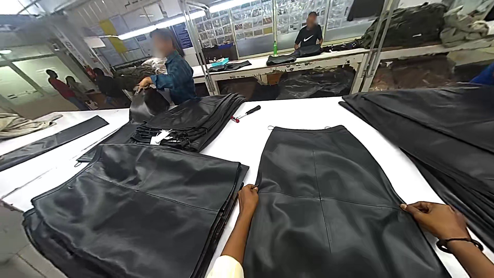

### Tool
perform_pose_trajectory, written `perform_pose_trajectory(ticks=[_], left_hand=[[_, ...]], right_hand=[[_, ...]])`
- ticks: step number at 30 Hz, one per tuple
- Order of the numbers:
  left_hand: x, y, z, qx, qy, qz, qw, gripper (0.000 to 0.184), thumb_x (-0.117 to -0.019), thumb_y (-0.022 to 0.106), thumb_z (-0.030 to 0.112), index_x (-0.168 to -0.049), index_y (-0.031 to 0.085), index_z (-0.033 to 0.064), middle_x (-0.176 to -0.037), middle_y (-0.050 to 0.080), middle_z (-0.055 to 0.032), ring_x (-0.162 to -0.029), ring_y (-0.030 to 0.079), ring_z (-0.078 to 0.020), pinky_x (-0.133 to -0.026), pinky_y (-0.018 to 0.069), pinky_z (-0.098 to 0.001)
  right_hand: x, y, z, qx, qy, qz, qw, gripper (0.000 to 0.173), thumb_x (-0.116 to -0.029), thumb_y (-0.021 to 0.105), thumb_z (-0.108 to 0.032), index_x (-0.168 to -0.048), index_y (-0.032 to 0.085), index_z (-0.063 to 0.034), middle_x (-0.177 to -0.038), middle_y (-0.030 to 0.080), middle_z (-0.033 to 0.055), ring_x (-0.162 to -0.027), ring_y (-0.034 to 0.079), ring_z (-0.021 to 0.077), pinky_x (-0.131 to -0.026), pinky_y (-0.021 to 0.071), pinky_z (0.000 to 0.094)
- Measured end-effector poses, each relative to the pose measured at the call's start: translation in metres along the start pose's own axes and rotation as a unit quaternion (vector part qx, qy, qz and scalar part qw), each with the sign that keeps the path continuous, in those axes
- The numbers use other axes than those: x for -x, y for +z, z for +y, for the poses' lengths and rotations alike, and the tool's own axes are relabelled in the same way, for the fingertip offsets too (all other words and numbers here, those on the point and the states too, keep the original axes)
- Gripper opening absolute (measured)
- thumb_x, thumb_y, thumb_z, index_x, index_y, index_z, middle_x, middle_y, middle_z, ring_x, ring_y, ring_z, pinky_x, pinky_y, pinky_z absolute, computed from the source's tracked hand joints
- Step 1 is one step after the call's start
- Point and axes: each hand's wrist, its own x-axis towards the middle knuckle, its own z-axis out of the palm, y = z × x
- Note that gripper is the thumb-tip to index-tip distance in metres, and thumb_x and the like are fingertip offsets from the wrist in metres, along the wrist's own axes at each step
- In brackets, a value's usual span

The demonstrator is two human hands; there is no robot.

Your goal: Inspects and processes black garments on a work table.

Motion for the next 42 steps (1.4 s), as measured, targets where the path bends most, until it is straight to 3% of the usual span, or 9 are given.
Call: perform_pose_trajectory(ticks=[4,8,11,15,20,24,29,35,42], left_hand=[[-0.002,0.004,0.005,-0.053,-0.008,0.012,0.999,0.030,-0.1030,0.060,0.030,-0.116,0.074,0.0064,-0.110,0.072,-0.0194,-0.107,0.067,-0.0377,-0.094,0.0507,-0.0594],[0.009,0.000,-0.009,-0.146,0.029,0.041,0.988,0.041,-0.1014,0.061,0.042,-0.125,0.071,0.0091,-0.107,0.075,-0.0145,-0.104,0.069,-0.0353,-0.091,0.0523,-0.0581],[0.010,0.003,-0.016,-0.174,0.051,0.061,0.982,0.035,-0.1032,0.058,0.038,-0.108,0.076,0.0088,-0.099,0.075,-0.0133,-0.097,0.071,-0.0336,-0.084,0.0540,-0.0557],[0.008,0.003,-0.014,-0.166,0.041,0.069,0.983,0.029,-0.1013,0.061,0.036,-0.104,0.076,0.0112,-0.096,0.074,-0.0110,-0.094,0.070,-0.0308,-0.081,0.0533,-0.0542],[0.011,0.010,-0.017,-0.171,0.055,0.093,0.979,0.029,-0.1017,0.061,0.035,-0.107,0.074,0.0103,-0.101,0.072,-0.0125,-0.095,0.070,-0.0326,-0.079,0.0541,-0.0543],[0.013,0.008,-0.016,-0.161,0.047,0.086,0.982,0.032,-0.1024,0.060,0.036,-0.114,0.072,0.0098,-0.106,0.073,-0.0136,-0.098,0.070,-0.0341,-0.082,0.0535,-0.0570],[0.017,0.012,-0.018,-0.171,0.081,0.093,0.978,0.032,-0.1039,0.058,0.033,-0.116,0.072,0.0075,-0.111,0.073,-0.0171,-0.104,0.069,-0.0386,-0.086,0.0519,-0.0623],[0.003,0.009,-0.007,-0.241,0.081,0.066,0.965,0.031,-0.1070,0.052,0.028,-0.124,0.067,0.0066,-0.121,0.069,-0.0199,-0.112,0.067,-0.0402,-0.089,0.0517,-0.0610],[0.024,0.004,-0.033,-0.209,0.109,0.072,0.969,0.041,-0.1072,0.050,0.030,-0.133,0.060,0.0005,-0.124,0.064,-0.0302,-0.114,0.064,-0.0508,-0.089,0.0486,-0.0698]], right_hand=[[-0.004,0.004,0.011,-0.014,-0.013,0.011,1.000,0.025,-0.0975,0.071,-0.023,-0.096,0.075,0.0020,-0.093,0.070,0.0281,-0.090,0.065,0.0464,-0.084,0.0438,0.0685],[0.008,0.024,0.022,-0.010,-0.081,0.105,0.991,0.028,-0.0982,0.070,-0.019,-0.116,0.068,0.0022,-0.087,0.069,0.0253,-0.081,0.066,0.0464,-0.076,0.0472,0.0689],[0.012,0.035,0.031,0.018,-0.159,0.162,0.974,0.018,-0.0975,0.067,-0.013,-0.106,0.065,0.0032,-0.079,0.063,0.0219,-0.070,0.063,0.0429,-0.064,0.0476,0.0630],[0.009,0.035,0.034,0.026,-0.189,0.169,0.967,0.015,-0.0965,0.068,-0.009,-0.106,0.068,0.0023,-0.077,0.062,0.0208,-0.069,0.063,0.0413,-0.064,0.0485,0.0609],[0.017,0.029,0.026,0.120,-0.183,0.160,0.963,0.017,-0.0988,0.067,-0.015,-0.095,0.074,0.0000,-0.092,0.066,0.0263,-0.091,0.066,0.0479,-0.073,0.0523,0.0628],[0.027,0.023,0.038,0.158,-0.206,0.132,0.957,0.039,-0.1014,0.059,-0.041,-0.117,0.078,-0.0108,-0.116,0.067,0.0290,-0.112,0.060,0.0532,-0.086,0.0491,0.0668],[0.062,0.023,0.043,0.170,-0.143,0.076,0.972,0.063,-0.1023,0.038,-0.061,-0.153,0.051,-0.0260,-0.151,0.043,0.0354,-0.140,0.036,0.0594,-0.108,0.0336,0.0725],[0.068,0.021,0.018,0.178,-0.063,-0.019,0.982,0.073,-0.1003,0.028,-0.072,-0.162,0.032,-0.0333,-0.165,0.022,0.0298,-0.154,0.018,0.0480,-0.120,0.0135,0.0702],[0.095,0.018,0.022,0.190,-0.039,-0.063,0.979,0.082,-0.0954,0.017,-0.080,-0.164,0.020,-0.0365,-0.170,0.013,0.0224,-0.156,0.007,0.0448,-0.121,0.0073,0.0693]])
